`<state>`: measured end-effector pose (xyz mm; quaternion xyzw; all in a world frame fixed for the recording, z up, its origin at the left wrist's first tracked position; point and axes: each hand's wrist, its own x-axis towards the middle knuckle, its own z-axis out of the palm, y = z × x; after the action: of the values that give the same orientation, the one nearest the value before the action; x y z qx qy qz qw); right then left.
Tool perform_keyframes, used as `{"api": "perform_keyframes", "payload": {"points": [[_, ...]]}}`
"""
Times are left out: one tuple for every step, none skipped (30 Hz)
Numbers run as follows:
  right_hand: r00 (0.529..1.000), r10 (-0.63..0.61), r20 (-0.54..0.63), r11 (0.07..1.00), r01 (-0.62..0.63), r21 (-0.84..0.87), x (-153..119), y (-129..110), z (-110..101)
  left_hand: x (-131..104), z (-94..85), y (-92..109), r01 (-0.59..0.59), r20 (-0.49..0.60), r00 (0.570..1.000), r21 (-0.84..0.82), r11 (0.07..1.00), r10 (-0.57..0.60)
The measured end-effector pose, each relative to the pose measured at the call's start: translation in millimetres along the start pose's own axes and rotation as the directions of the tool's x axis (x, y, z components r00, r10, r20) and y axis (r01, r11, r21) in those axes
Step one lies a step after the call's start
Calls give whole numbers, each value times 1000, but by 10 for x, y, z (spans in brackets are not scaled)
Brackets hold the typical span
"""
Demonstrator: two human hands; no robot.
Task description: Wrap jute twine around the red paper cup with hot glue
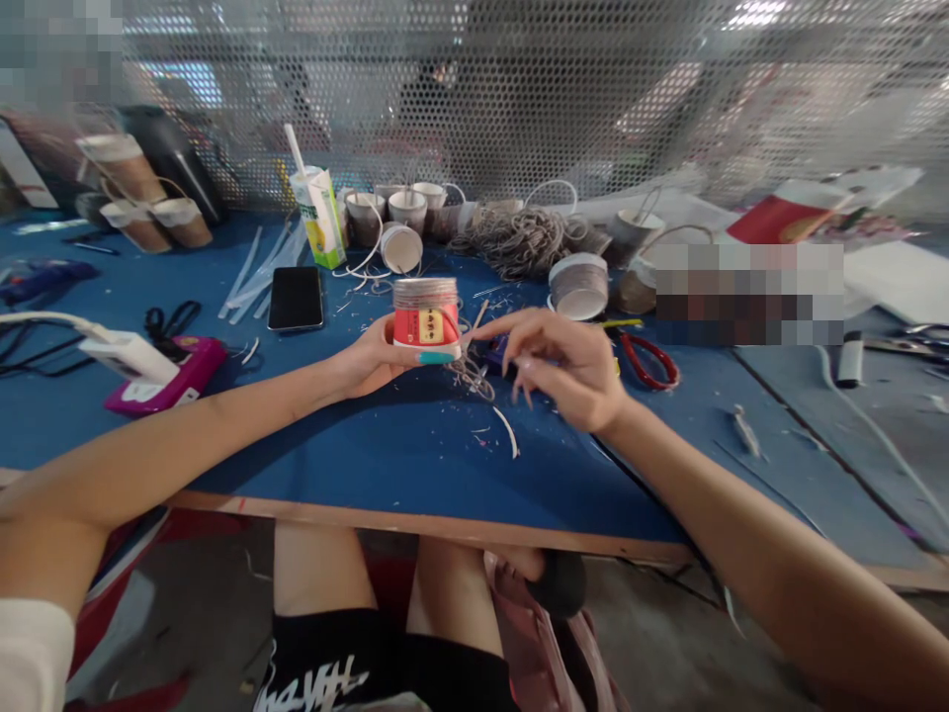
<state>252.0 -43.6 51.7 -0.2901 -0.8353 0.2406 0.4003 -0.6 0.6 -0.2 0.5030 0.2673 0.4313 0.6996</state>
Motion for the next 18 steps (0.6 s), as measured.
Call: {"api": "perform_keyframes", "payload": {"points": [[997,43,-71,995,-49,-85,20,12,-66,1,-13,2,7,-15,1000,-5,1000,-7],[987,109,-121,964,-135,-231,45,23,-138,2,-27,4,19,-21,1000,-12,1000,-19],[969,192,-156,882,-240,-405,73,33,-209,2,-40,6,26,-18,999,-22,999,-26],[938,313,-148,756,-340,-559,100,43,-273,3,-51,6,33,-7,999,-33,999,-33],[891,443,-100,634,-390,-669,124,50,-324,5,-59,5,38,9,999,-44,998,-37],[835,550,-30,550,-388,-740,144,54,-358,9,-66,2,39,24,999,-54,998,-38],[773,632,43,495,-361,-791,158,54,-373,13,-70,-4,39,37,999,-60,997,-37],[724,681,106,471,-322,-821,167,47,-368,19,-74,-13,40,46,998,-61,997,-37],[696,701,152,463,-283,-840,172,34,-347,25,-77,-22,37,49,998,-59,998,-34],[690,702,174,455,-247,-855,173,17,-314,29,-80,-32,33,47,998,-52,998,-30],[700,693,174,441,-221,-870,173,-1,-274,33,-84,-41,31,45,999,-43,999,-29],[712,683,163,426,-206,-881,170,-14,-234,34,-88,-48,26,37,999,-36,999,-25],[726,672,148,413,-202,-888,167,-18,-200,33,-94,-51,21,31,999,-29,999,-20],[742,658,128,410,-211,-887,164,-9,-175,31,-100,-51,17,27,999,-26,1000,-16],[762,640,95,415,-239,-878,160,14,-162,28,-107,-49,13,27,1000,-27,1000,-13],[787,614,54,437,-283,-854,156,50,-162,24,-114,-45,12,30,999,-32,999,-11],[816,578,10,489,-337,-805,153,94,-171,21,-121,-39,13,34,999,-42,999,-11],[843,535,-53,559,-400,-726,151,139,-186,19,-126,-34,17,38,999,-57,998,-14]]}}
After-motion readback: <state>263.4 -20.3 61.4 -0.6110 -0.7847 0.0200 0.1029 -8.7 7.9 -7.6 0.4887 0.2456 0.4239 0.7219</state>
